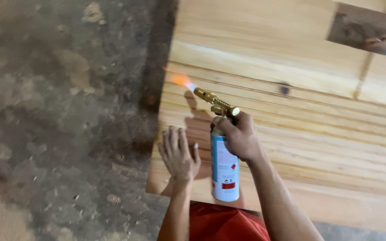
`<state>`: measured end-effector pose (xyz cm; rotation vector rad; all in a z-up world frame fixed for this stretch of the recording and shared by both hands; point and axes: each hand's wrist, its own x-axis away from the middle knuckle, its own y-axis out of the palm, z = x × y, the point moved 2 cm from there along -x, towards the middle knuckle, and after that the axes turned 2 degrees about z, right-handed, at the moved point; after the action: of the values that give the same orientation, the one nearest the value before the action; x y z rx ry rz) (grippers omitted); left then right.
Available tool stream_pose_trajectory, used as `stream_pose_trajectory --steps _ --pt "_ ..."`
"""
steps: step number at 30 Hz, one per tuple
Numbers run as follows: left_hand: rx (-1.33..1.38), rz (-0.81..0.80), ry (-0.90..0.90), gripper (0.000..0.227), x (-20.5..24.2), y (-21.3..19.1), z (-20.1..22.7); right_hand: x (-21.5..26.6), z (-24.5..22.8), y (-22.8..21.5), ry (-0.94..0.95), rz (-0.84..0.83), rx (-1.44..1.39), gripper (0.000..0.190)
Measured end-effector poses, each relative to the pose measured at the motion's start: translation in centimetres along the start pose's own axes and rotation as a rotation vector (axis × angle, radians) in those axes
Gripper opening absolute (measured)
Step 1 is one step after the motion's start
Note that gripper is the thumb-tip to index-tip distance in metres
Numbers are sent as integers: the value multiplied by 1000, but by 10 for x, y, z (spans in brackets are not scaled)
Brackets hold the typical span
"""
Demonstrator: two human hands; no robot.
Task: The person uses a handheld blowtorch to char the surface of a large wooden board. They move the flame across the wood in sweeping motions, creating darkened lines and spots on the surface.
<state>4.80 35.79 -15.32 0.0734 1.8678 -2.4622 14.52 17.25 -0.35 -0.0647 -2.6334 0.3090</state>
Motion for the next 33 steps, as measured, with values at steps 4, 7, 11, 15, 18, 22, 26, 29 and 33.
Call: stream_pose_trajectory --steps 4,7,11,15,18,22,26,29,33 --pt "-105 -244 -97 74 -2 2 0 23 35 -67 163 130 -87 21" --pt "-98 -139 -6 68 -2 0 5 46 67 -129 255 247 -106 24" --pt "-65 -39 -44 78 0 8 28 71 101 -210 302 353 -150 29" --pt "-21 -61 -132 80 5 28 83 90 115 -279 326 425 -348 32" --pt "1 -10 -77 79 12 47 139 111 127 -337 399 433 -340 34" --pt "37 19 26 82 17 82 230 125 157 -416 389 450 -348 32" --pt "-20 -12 55 83 29 117 333 142 197 -498 446 481 -289 29" --pt "-38 -153 58 85 43 130 403 152 222 -552 478 533 -270 28" --pt "-43 -103 101 87 52 130 456 169 244 -617 472 658 -281 26"
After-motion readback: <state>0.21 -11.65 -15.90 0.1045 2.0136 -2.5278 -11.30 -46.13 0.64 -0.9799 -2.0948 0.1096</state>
